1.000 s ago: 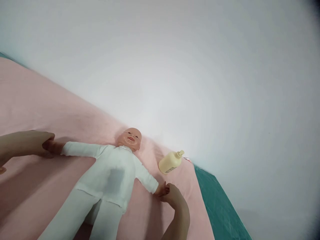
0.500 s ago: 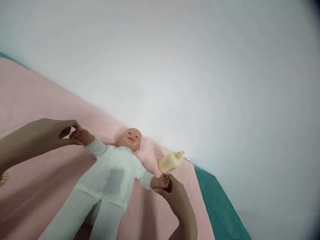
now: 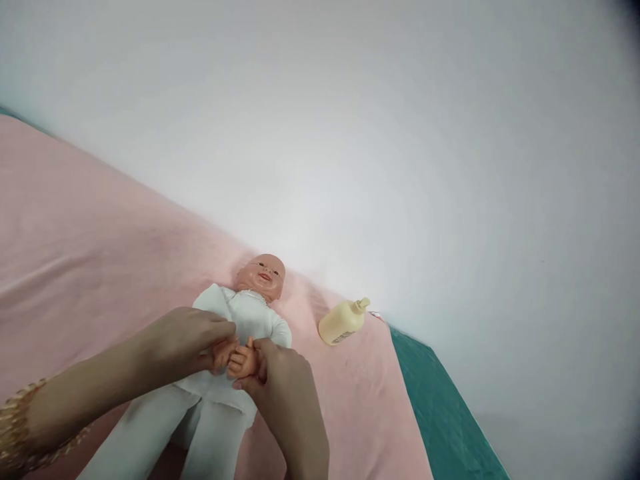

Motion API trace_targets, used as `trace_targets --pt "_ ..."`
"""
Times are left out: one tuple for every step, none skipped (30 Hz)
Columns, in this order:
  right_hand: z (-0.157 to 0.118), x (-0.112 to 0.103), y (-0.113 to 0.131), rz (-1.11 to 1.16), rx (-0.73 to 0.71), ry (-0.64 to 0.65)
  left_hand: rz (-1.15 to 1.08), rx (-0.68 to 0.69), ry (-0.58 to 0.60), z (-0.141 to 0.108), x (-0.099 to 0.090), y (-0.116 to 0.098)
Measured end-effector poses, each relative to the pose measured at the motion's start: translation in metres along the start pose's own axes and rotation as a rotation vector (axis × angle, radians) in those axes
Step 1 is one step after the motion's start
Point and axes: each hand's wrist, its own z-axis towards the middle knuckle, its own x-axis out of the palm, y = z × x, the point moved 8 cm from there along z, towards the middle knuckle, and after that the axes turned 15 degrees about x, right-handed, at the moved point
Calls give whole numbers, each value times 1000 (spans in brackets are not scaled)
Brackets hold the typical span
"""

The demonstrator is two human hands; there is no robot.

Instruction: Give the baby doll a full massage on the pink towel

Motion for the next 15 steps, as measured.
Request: trace_targets --pt "0 1 1 -24 -4 -4 10 5 7 1 2 0" --pt "0 2 2 -39 -2 -4 19 4 10 1 4 1" --pt "0 2 1 -48 5 -2 29 1 5 2 6 2" --pt "0 3 1 -54 12 2 35 -1 -3 2 7 3" --pt "0 3 0 -58 19 5 36 2 -7 2 9 3" --pt "0 3 0 -61 21 7 35 4 -12 2 10 4" --pt "0 4 0 -61 20 6 33 9 -17 3 11 4" --pt "0 4 1 -60 20 5 29 17 -22 3 11 4" --pt "0 5 0 -56 22 5 25 22 -24 3 11 2" --pt "1 5 0 -49 25 7 22 23 -28 3 9 0" --pt "1 5 -1 -37 25 11 22 19 -34 2 6 -1" --pt "1 4 -2 -21 27 16 14 7 -42 1 3 -3" --pt "2 2 -5 -3 32 21 2 -15 -56 0 -3 -4" --pt "3 -1 -9 18 39 23 -10 -51 -75 -3 -9 -4" --pt "3 -6 -14 42 53 24 -11 -103 -97 -6 -16 -1"
